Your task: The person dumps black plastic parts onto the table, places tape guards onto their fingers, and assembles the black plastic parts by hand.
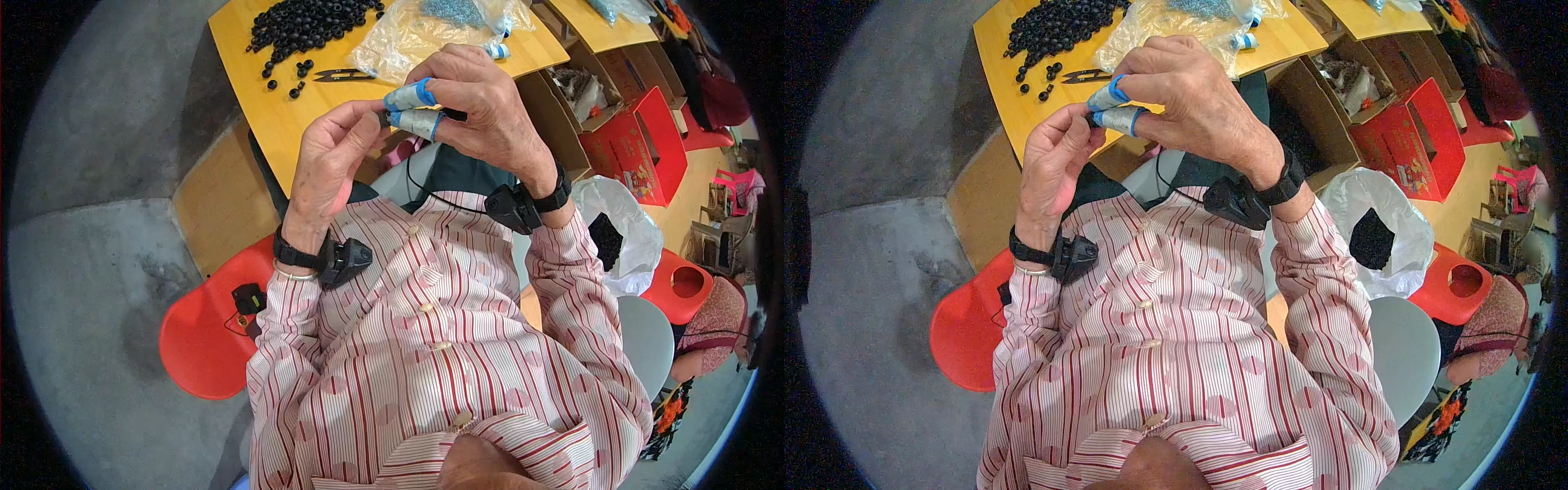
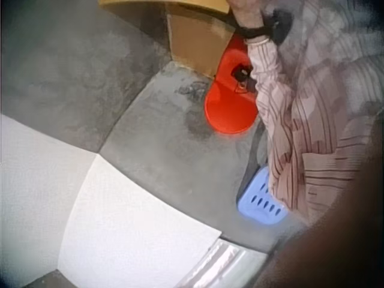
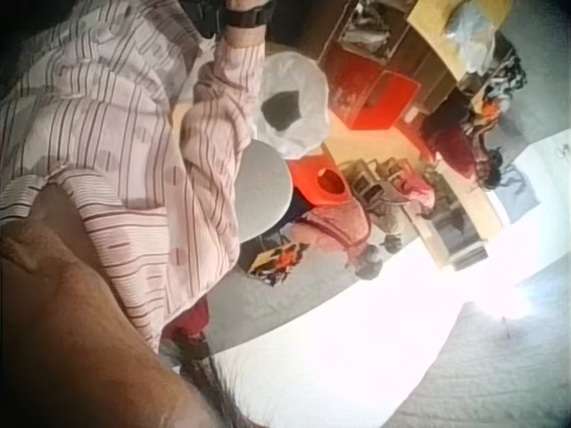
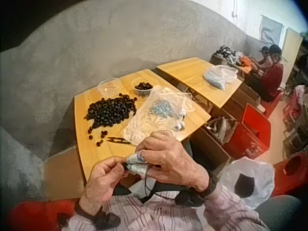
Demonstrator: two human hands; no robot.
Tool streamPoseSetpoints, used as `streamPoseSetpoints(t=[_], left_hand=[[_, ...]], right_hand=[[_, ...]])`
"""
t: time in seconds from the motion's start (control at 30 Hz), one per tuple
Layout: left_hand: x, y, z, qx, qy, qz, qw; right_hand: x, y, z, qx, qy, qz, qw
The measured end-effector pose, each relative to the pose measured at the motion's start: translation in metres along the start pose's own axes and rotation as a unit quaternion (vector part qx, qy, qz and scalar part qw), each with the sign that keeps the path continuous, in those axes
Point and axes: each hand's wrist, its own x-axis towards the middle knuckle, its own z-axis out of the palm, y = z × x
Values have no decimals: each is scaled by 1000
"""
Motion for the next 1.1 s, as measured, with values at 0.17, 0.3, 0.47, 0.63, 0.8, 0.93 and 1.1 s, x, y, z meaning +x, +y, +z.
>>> streamPoseSetpoints(t=[0.17, 0.3, 0.47, 0.63, 0.8, 0.93, 1.1], left_hand=[[1, -5, -1, 15, 6, -3, 1000], [8, -8, -3, -3, 41, -32, 999], [19, -13, -14, -15, 7, -27, 999], [16, -23, -27, -43, -11, -36, 998], [14, -30, -36, -75, 14, -53, 996], [11, -20, -28, -57, 34, -46, 997], [-10, -12, -44, -48, 50, 12, 997]], right_hand=[[-1, -3, 2, -42, -12, -14, 999], [-1, 8, 0, -33, -38, -2, 999], [4, 24, 22, 261, 177, -20, 949], [4, 15, 6, 30, -77, 129, 988], [8, 15, 13, 49, -106, 137, 984], [-1, 17, 22, 45, -86, 68, 993], [3, 22, 29, -4, -76, 56, 996]])
